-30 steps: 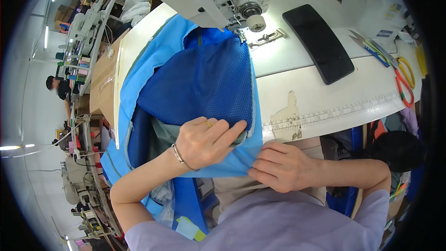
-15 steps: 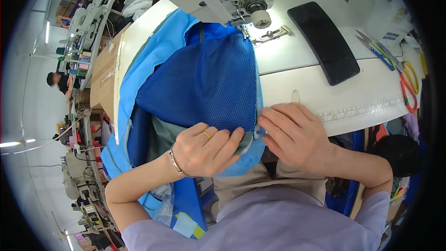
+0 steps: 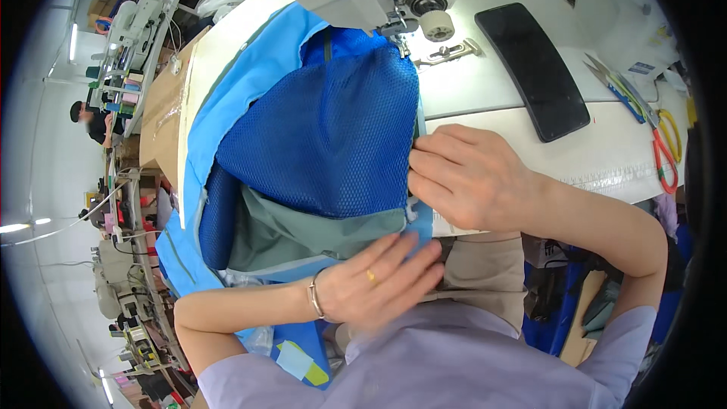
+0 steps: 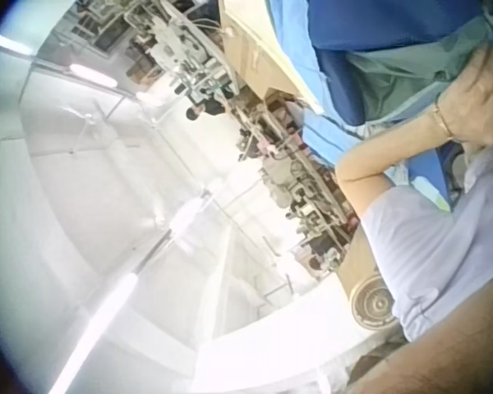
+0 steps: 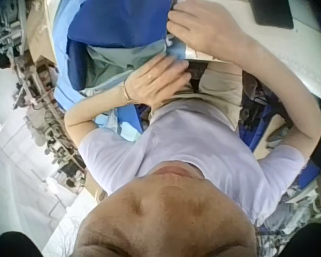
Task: The person operates an industrial sewing machine to stitch a blue and green fabric bag. They align the fabric edges under the presser foot, guide the material through the machine, and adjust the bag's position to sew different seams. The person handles the bag repeatedly to ensure proper alignment during the sewing process.
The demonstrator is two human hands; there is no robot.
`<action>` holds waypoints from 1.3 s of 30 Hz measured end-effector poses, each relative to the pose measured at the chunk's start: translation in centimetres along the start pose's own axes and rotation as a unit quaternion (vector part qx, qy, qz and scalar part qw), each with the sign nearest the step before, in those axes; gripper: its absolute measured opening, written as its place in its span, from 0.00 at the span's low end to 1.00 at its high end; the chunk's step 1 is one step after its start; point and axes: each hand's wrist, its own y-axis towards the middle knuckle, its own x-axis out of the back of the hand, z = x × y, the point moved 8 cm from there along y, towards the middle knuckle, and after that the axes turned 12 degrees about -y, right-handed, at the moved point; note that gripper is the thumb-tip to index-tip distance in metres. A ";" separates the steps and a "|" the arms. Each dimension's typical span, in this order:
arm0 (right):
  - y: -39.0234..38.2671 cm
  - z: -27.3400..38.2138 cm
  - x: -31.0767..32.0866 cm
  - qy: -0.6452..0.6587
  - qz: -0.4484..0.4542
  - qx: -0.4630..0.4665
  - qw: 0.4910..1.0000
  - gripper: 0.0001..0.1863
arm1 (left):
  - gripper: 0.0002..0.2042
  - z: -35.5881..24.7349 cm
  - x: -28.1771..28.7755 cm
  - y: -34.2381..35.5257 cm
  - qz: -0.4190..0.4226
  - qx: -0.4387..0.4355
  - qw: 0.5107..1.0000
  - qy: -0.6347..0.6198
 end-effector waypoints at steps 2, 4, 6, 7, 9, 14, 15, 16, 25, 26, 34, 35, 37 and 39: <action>0.1 0.2 0.5 -0.029 -0.060 0.006 0.998 0.09 | 0.15 1.3 -1.7 -0.9 0.046 0.075 0.996 0.031; -0.2 0.4 0.3 -0.044 -0.080 0.023 0.996 0.06 | 0.17 1.2 -1.4 -1.4 0.060 0.061 0.995 0.053; -0.8 0.7 -0.1 -0.049 -0.057 0.048 0.996 0.06 | 0.16 1.2 -1.0 -1.5 0.059 0.047 0.995 0.060; -0.9 0.9 -0.3 -0.051 -0.047 0.058 0.996 0.06 | 0.15 1.1 -0.8 -1.6 0.048 0.043 0.997 0.041; -1.1 1.0 -0.6 -0.053 -0.036 0.068 0.996 0.06 | 0.14 1.1 -0.3 -1.5 0.024 0.034 0.999 0.002; -1.1 0.8 -0.7 -0.023 -0.025 0.053 0.998 0.06 | 0.12 3.6 5.2 2.9 -0.073 0.022 0.993 -0.092; -1.1 0.7 -0.7 -0.015 -0.017 0.047 0.999 0.07 | 0.12 5.9 5.3 3.7 -0.092 0.059 0.989 -0.102; -1.0 0.8 -0.5 -0.028 -0.030 0.054 0.998 0.07 | 0.14 8.5 4.7 4.6 -0.088 0.103 0.984 -0.117; -1.0 0.9 -0.8 -0.055 -0.048 0.069 0.995 0.13 | 0.30 14.6 -0.9 1.1 0.024 0.209 0.972 -0.102; -0.9 0.9 -0.7 -0.054 -0.044 0.071 0.995 0.13 | 0.30 14.6 -0.8 1.0 0.019 0.211 0.972 -0.101; -0.7 0.8 -0.6 -0.037 -0.033 0.059 0.997 0.12 | 0.29 14.0 -1.3 1.2 0.027 0.180 0.979 -0.096; -0.7 0.7 -0.6 -0.035 -0.029 0.061 0.997 0.12 | 0.29 13.9 -1.2 1.3 0.025 0.182 0.978 -0.097; -0.5 0.7 -0.5 -0.030 -0.015 0.064 0.997 0.12 | 0.29 13.9 -1.0 1.3 0.018 0.182 0.978 -0.099; -0.4 0.7 -0.3 -0.023 0.008 0.067 0.997 0.12 | 0.28 14.0 -1.0 1.4 0.006 0.180 0.978 -0.105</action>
